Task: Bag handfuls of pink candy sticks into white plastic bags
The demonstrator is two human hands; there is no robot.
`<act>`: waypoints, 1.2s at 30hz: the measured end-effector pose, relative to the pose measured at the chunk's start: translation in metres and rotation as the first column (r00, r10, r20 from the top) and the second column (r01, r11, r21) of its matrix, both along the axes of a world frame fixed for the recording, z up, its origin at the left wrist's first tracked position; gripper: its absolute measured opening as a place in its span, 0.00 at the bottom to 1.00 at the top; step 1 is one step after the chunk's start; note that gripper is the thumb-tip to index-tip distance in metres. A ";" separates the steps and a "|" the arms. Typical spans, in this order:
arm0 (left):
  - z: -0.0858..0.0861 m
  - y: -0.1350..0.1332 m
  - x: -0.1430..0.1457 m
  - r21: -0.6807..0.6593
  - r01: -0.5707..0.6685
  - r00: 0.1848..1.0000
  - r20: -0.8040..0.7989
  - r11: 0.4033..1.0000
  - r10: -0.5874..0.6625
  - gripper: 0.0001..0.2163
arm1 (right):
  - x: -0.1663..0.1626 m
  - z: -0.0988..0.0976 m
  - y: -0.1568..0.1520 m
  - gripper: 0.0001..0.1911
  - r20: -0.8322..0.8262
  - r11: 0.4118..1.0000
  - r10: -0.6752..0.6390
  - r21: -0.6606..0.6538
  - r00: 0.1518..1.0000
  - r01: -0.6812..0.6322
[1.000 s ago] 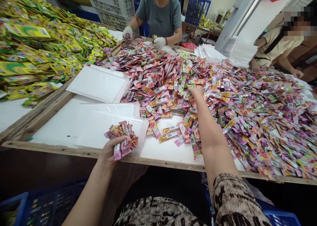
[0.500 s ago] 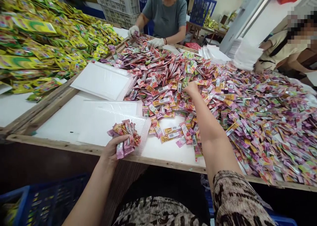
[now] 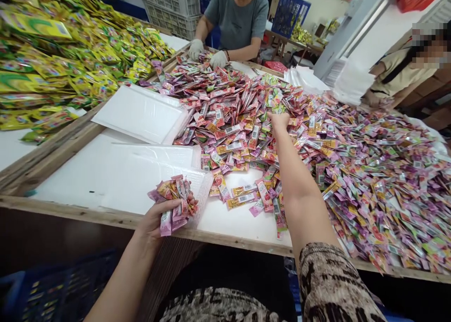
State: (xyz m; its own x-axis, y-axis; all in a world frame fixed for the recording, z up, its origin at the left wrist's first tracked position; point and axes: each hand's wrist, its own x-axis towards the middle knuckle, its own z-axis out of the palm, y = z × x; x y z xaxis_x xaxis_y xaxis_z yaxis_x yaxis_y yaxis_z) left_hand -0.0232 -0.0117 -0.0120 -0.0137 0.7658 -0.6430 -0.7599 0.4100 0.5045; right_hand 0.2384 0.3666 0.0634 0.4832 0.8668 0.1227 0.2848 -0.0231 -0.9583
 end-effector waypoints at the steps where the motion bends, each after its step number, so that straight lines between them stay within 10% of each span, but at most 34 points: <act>1: 0.000 0.000 -0.001 -0.001 0.005 1.000 0.001 1.000 -0.005 0.12 | -0.003 0.000 0.003 0.17 0.005 0.999 -0.046 -0.024 0.999 0.046; 4: -0.001 -0.001 -0.003 0.005 0.018 1.000 0.007 1.000 -0.018 0.12 | 0.002 0.009 0.000 0.14 -0.130 0.998 -0.001 -0.060 0.991 -0.007; 9: 0.003 -0.004 -0.005 0.099 -0.006 0.998 -0.063 0.995 0.012 0.21 | 0.037 0.030 -0.071 0.14 -0.418 0.882 0.428 -0.001 0.801 -0.471; 17: 0.025 -0.009 0.070 0.423 0.165 0.984 -0.137 0.891 -0.117 0.21 | 0.033 0.004 -0.261 0.25 -0.032 0.717 0.690 0.162 0.723 -0.678; 23: 0.031 -0.023 0.135 0.507 0.252 0.966 -0.184 0.825 -0.182 0.27 | 0.028 -0.013 -0.354 0.36 0.032 0.708 0.692 0.167 0.721 -0.686; 29: 0.031 -0.041 0.153 0.531 0.368 0.930 -0.211 0.763 -0.301 0.30 | 0.036 -0.024 -0.389 0.54 0.123 0.640 0.736 0.192 0.666 -0.744; 36: 0.023 -0.047 0.172 0.485 0.412 0.909 -0.271 0.771 -0.315 0.29 | 0.058 -0.035 -0.385 0.50 0.317 0.720 0.649 0.035 0.691 -0.693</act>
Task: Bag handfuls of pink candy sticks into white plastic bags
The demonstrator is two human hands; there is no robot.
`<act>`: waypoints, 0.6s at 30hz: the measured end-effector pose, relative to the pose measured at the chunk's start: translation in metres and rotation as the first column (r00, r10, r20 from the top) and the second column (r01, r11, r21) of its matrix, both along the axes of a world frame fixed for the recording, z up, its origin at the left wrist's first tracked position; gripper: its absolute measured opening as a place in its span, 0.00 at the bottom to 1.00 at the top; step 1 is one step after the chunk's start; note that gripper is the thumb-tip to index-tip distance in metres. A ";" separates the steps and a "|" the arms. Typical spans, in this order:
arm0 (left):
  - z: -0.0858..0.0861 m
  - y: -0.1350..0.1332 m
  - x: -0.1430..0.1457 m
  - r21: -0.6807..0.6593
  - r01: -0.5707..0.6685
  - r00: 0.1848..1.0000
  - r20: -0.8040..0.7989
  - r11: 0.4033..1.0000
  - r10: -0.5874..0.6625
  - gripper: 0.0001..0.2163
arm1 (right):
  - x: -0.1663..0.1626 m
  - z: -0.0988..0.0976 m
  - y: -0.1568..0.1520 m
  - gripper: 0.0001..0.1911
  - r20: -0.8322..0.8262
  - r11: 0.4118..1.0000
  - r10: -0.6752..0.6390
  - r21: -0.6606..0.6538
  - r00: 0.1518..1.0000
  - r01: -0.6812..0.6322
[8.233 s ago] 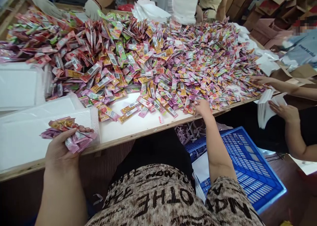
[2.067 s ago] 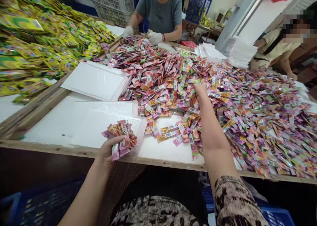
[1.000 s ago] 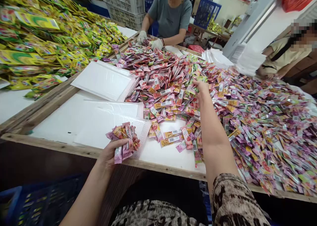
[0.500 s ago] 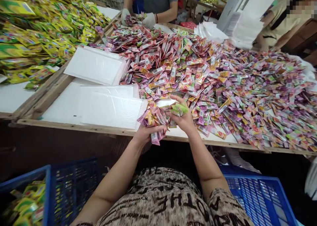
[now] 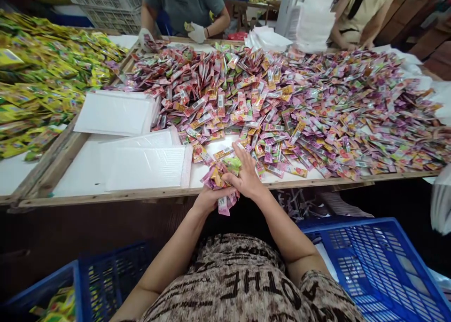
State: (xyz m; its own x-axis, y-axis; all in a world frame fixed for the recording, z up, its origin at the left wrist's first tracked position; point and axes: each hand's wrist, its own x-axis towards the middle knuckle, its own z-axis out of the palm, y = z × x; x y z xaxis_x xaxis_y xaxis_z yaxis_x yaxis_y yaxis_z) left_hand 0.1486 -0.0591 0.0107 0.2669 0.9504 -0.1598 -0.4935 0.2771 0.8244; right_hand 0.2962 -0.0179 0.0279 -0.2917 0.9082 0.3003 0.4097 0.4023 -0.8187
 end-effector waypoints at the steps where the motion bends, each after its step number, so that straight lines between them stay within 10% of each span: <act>1: -0.001 0.001 0.000 -0.004 -0.026 1.000 -0.001 1.000 0.026 0.29 | 0.000 -0.004 -0.001 0.51 -0.056 0.998 0.008 -0.060 0.998 -0.011; 5: -0.004 0.005 0.003 -0.063 -0.184 0.983 -0.004 0.981 0.184 0.27 | -0.011 -0.021 -0.012 0.53 -0.348 0.951 0.006 -0.288 0.937 -0.113; 9: -0.003 0.006 0.008 -0.096 -0.309 0.951 -0.044 0.946 0.306 0.23 | -0.025 -0.028 -0.023 0.58 -0.171 0.921 -0.077 -0.388 0.982 0.005; 18: 0.000 -0.001 0.004 -0.189 -0.167 0.986 -0.013 0.968 0.168 0.31 | -0.014 -0.018 -0.010 0.38 0.030 0.951 0.093 -0.300 0.995 -0.080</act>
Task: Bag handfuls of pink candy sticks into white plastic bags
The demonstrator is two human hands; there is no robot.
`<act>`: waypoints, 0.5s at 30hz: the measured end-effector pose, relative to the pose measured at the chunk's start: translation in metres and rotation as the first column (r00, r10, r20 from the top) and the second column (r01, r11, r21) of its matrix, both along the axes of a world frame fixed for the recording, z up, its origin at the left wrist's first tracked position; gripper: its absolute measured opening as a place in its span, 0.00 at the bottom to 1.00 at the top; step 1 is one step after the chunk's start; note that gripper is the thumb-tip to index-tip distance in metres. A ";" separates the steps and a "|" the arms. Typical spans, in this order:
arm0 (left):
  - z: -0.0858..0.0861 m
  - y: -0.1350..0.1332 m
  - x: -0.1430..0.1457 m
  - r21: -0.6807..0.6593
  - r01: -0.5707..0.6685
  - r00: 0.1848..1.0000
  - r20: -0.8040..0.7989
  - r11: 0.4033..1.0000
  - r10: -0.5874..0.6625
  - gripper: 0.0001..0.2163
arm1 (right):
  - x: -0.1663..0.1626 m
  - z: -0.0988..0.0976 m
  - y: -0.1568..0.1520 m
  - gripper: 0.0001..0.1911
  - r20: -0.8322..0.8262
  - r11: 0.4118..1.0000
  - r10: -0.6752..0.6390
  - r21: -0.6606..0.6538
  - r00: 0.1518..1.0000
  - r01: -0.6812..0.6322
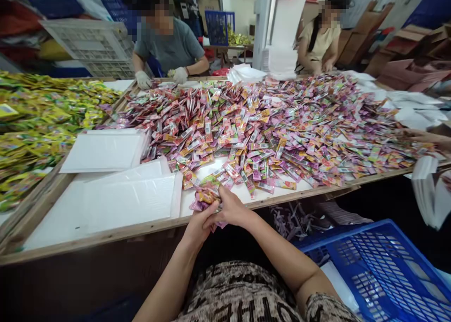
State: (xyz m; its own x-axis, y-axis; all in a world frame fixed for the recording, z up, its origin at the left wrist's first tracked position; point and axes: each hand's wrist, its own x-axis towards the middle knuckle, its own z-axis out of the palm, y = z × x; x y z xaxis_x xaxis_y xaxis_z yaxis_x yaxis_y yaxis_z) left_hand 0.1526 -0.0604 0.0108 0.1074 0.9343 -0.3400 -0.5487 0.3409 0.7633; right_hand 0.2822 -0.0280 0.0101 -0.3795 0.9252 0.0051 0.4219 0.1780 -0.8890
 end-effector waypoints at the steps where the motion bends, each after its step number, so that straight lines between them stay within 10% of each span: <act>1: -0.001 0.000 -0.001 0.001 0.021 1.000 0.020 1.000 -0.021 0.33 | 0.002 0.003 0.000 0.35 0.056 0.999 0.000 0.054 0.998 -0.003; 6: 0.003 -0.005 -0.004 0.024 0.107 0.990 0.086 0.994 -0.109 0.33 | 0.006 0.017 -0.013 0.30 0.116 0.997 -0.034 0.079 0.993 0.025; 10: 0.016 -0.010 0.006 0.097 0.194 0.981 -0.035 0.976 -0.191 0.26 | 0.001 0.007 -0.024 0.32 -0.167 0.968 -0.251 -0.034 0.953 0.249; 15: 0.022 0.008 -0.008 0.259 0.309 0.930 -0.283 0.915 -0.234 0.37 | 0.002 -0.013 -0.024 0.24 -0.504 0.950 -0.310 -0.209 0.806 0.234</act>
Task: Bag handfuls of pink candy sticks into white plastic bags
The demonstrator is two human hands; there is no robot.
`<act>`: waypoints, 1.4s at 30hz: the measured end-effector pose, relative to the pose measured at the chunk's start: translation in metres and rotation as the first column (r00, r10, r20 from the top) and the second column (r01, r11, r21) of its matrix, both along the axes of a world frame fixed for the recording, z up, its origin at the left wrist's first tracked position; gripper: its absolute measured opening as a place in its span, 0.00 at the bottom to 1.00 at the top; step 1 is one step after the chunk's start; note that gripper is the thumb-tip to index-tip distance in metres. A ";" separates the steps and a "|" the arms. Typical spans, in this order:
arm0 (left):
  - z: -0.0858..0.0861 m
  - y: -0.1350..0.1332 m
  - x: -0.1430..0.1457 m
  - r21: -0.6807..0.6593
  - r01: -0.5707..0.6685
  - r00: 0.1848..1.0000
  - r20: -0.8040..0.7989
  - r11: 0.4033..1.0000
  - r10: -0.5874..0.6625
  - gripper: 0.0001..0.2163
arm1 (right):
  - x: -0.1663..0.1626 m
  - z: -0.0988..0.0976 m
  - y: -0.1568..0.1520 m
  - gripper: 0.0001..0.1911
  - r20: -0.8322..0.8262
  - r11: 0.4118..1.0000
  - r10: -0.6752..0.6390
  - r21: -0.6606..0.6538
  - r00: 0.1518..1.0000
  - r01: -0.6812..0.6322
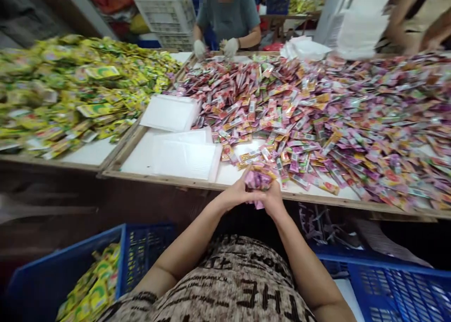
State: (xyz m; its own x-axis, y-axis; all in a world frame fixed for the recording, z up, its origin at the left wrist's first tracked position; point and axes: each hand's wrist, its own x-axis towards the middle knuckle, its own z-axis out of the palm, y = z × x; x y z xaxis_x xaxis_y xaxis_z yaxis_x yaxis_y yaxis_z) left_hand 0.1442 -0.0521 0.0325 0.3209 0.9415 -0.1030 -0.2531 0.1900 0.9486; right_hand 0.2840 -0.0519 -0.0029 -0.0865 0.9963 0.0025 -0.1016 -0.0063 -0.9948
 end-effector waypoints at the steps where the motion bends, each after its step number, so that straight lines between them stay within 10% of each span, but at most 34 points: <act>1: -0.001 0.007 -0.013 0.042 -0.007 0.997 -0.078 0.999 0.010 0.35 | 0.003 -0.003 0.001 0.23 -0.042 0.999 -0.012 -0.053 0.999 0.010; 3: -0.003 0.022 -0.047 0.125 -0.131 0.934 -0.318 0.984 0.165 0.21 | 0.012 -0.008 0.004 0.22 -0.086 0.988 -0.081 -0.140 0.993 0.069; 5: -0.010 0.036 -0.081 0.260 -0.332 0.634 -0.651 0.907 0.419 0.10 | 0.023 -0.010 0.007 0.18 -0.093 0.972 -0.159 -0.188 0.983 0.139; 8: -0.024 0.053 -0.114 0.304 -0.333 0.097 -0.930 0.893 0.353 0.17 | 0.034 -0.010 0.011 0.15 -0.116 0.952 -0.240 -0.224 0.964 0.210; 10: -0.032 0.058 -0.126 0.284 -0.301 -0.035 -0.957 0.910 0.287 0.19 | 0.039 -0.008 0.013 0.15 -0.135 0.943 -0.284 -0.222 0.949 0.250; 17: -0.022 0.055 -0.174 0.385 -0.467 0.158 -0.849 0.796 0.503 0.08 | 0.070 0.015 0.023 0.20 -0.136 0.935 -0.350 -0.110 0.927 0.337; 22: -0.013 0.046 -0.120 0.508 -0.457 0.318 -0.673 0.730 0.668 0.10 | 0.078 0.057 0.040 0.17 -0.186 0.923 -0.354 0.088 0.917 0.374; 26: -0.028 0.032 -0.031 0.545 -0.063 0.556 -0.676 0.836 0.483 0.07 | 0.056 0.081 0.045 0.18 -0.171 0.926 -0.296 0.191 0.940 0.326; 29: -0.037 0.019 0.001 0.398 0.359 0.441 -0.869 0.844 0.223 0.04 | 0.049 0.078 0.044 0.19 -0.100 0.955 -0.223 0.178 0.970 0.238; 32: -0.037 0.015 -0.004 0.323 0.517 0.330 -0.930 0.793 0.163 0.06 | 0.060 0.064 0.041 0.21 -0.050 0.968 -0.196 0.153 0.979 0.201; 37: -0.039 0.027 -0.005 0.385 0.312 0.497 -0.845 0.868 0.196 0.08 | 0.067 0.044 0.028 0.35 0.289 0.934 -0.321 0.257 0.902 0.250; 42: -0.049 0.023 0.026 0.393 -0.219 0.680 -0.595 0.893 0.429 0.07 | 0.051 0.021 0.016 0.41 0.873 0.927 -0.374 0.359 0.315 0.106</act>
State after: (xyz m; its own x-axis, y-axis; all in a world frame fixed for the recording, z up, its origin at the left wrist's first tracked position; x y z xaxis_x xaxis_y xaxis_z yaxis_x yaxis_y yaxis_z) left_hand 0.1700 -0.0289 -0.0163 -0.0601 0.9924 0.1070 0.4500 -0.0688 0.8904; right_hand 0.3346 -0.0358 0.0179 0.0756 0.9561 0.2831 0.9058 0.0529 -0.4205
